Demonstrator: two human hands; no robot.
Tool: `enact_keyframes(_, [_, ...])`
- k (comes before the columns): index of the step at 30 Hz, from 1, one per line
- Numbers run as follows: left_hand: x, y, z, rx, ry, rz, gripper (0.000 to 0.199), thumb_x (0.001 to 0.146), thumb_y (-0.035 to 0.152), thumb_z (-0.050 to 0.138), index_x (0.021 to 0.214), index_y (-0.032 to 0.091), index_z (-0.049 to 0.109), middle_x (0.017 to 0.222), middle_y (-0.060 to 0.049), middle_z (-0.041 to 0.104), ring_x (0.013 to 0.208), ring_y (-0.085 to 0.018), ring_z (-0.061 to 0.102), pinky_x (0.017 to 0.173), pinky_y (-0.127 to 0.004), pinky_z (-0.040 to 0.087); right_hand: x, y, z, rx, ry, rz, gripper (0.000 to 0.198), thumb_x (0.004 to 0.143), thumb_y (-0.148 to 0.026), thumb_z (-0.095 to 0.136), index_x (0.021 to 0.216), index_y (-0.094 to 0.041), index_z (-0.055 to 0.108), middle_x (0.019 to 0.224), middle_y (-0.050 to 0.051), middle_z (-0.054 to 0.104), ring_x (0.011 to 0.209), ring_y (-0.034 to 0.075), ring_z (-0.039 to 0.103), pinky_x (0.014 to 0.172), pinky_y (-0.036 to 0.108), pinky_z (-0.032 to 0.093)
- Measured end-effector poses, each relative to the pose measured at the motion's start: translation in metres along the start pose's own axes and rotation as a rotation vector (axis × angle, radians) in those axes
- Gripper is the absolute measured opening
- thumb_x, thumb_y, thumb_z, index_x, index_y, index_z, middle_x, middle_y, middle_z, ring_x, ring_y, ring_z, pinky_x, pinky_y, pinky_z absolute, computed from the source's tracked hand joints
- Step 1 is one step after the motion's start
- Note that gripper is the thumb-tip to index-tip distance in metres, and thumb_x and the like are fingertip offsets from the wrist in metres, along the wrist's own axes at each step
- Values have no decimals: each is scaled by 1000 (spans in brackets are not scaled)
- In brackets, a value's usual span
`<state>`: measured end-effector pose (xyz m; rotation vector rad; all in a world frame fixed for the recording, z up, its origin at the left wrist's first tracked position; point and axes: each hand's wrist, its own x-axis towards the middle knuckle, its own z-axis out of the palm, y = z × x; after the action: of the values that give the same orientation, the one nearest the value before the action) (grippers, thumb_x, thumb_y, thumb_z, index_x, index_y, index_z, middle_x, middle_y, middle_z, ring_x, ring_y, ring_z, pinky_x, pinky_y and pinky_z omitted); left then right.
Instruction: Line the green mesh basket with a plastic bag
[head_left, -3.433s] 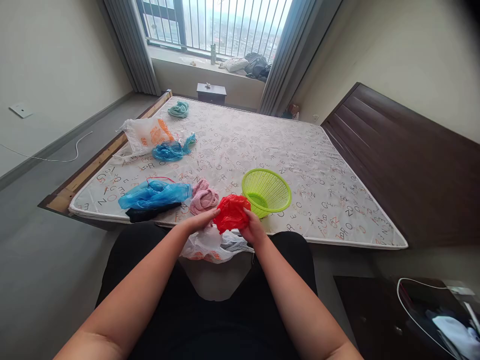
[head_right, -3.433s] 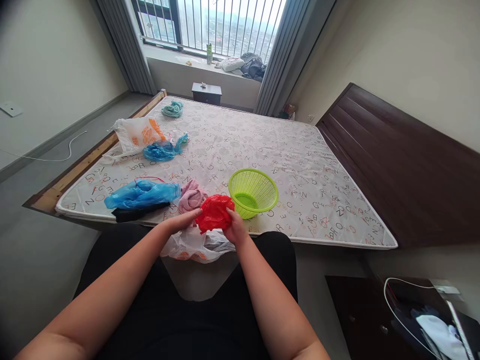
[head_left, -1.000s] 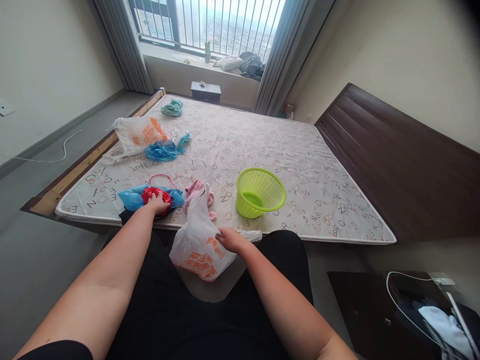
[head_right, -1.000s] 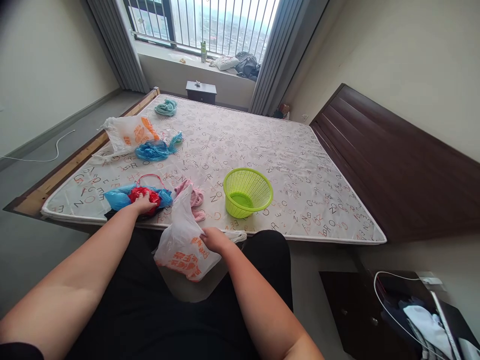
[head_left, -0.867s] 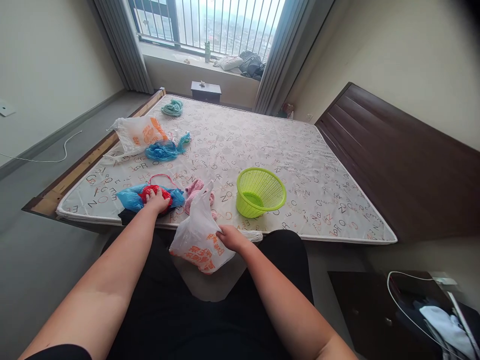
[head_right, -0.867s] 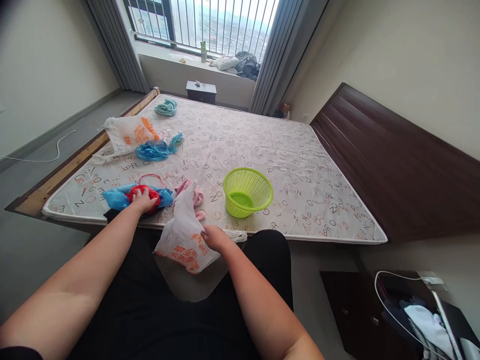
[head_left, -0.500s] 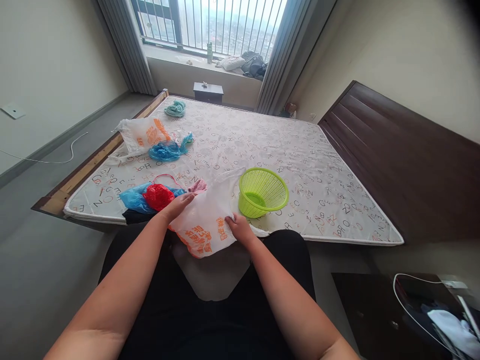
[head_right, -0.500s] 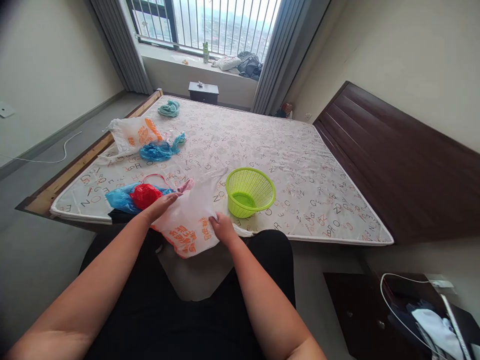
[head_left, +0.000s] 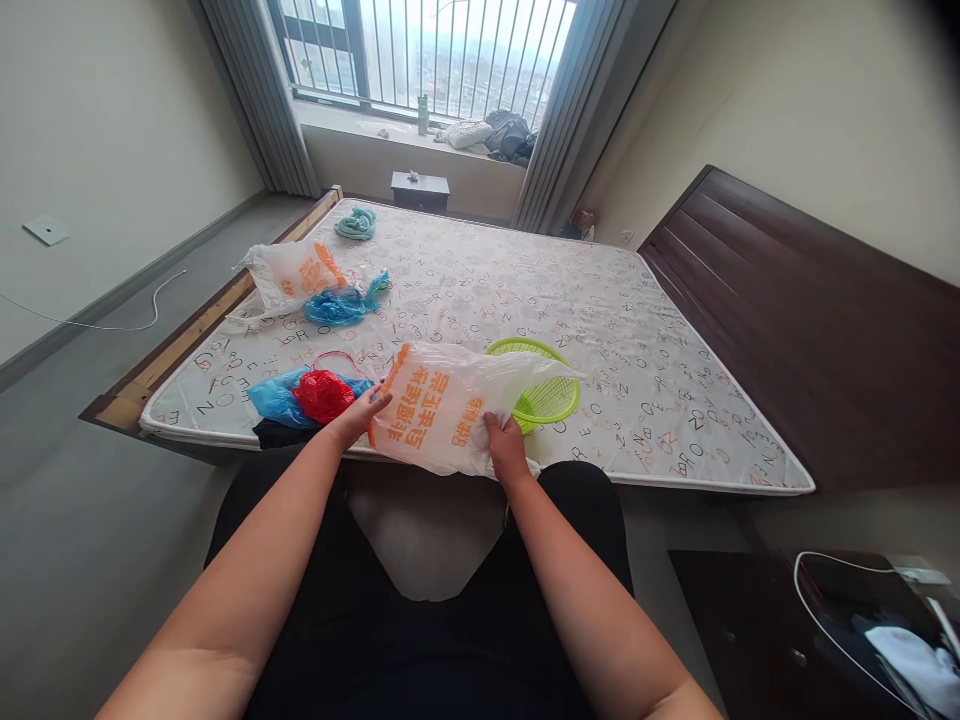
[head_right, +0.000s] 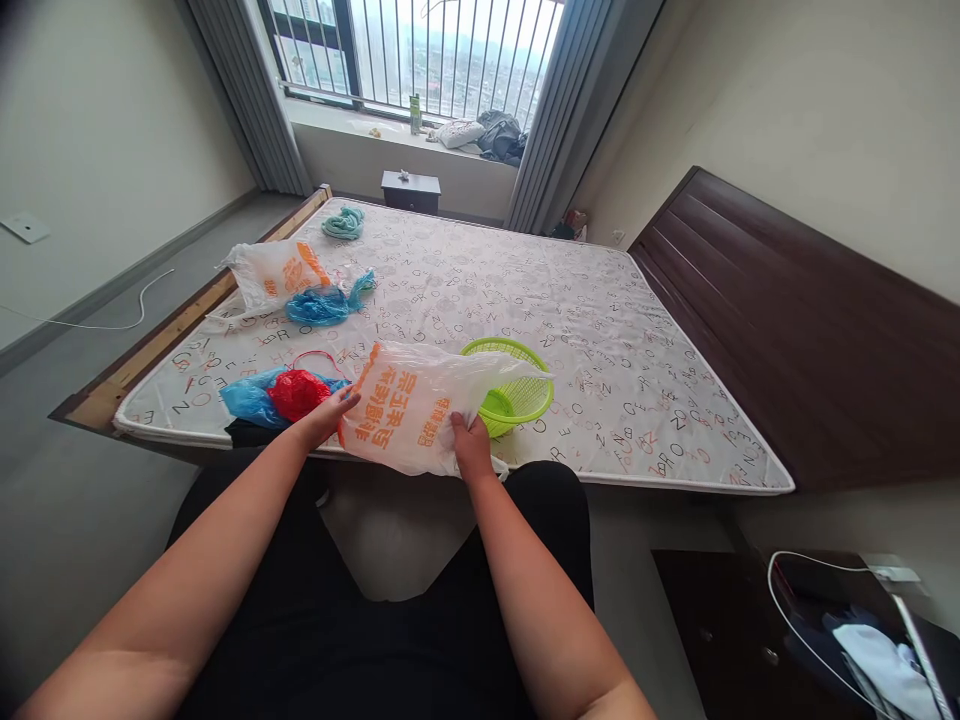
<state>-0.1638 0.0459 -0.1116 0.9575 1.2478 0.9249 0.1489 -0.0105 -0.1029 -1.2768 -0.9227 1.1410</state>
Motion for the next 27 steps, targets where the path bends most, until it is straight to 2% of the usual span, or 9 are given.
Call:
enact_keyframes(3, [-1,2,5,-100,-22,-57,82,63,47,97,132,15,64,128,-22,72,105,-33,76,88,-41,62,-1,-1,0,34,-23,9,45,87,-48,70,121,-19,68,128,11,75,117,27,70,107,47,54])
enact_keyframes(6, [-3,8,1,-162,-16,-60,74,60,41,99,120,12,68,117,-19,76,92,-30,77,81,-40,64,-1,-3,-1,76,-32,35,48,85,-48,70,123,-19,67,127,12,75,117,29,70,105,49,56])
enact_keyframes(11, [-7,20,-10,-218,12,-86,53,66,38,94,105,9,74,101,-17,79,81,-27,77,75,-38,64,2,-6,-6,75,1,51,48,85,-50,67,121,-19,65,125,13,75,112,28,72,99,46,59])
enact_keyframes(16, [-6,19,-16,-234,44,-68,43,71,36,88,103,12,73,99,-15,79,81,-27,76,77,-40,63,3,-8,-10,22,-35,40,45,88,-52,66,119,-20,66,122,11,76,108,25,72,97,44,58])
enact_keyframes(22, [7,9,-24,164,290,78,42,71,48,81,94,12,75,89,-10,77,81,-26,70,78,-36,57,0,-9,-7,-188,-56,-23,40,88,-51,63,111,-19,67,114,9,76,106,25,69,98,40,55])
enact_keyframes(25, [10,11,-34,192,381,196,44,76,53,75,96,13,74,89,-8,76,80,-23,67,74,-32,54,0,-7,-6,-186,-126,-14,39,87,-52,63,109,-21,64,108,7,76,99,23,70,89,37,57])
enact_keyframes(27, [10,14,-42,167,424,243,44,76,54,74,95,14,73,85,-6,74,73,-19,64,67,-29,51,0,-6,-5,-149,-169,40,42,86,-54,61,113,-22,59,102,6,75,86,22,71,75,33,57])
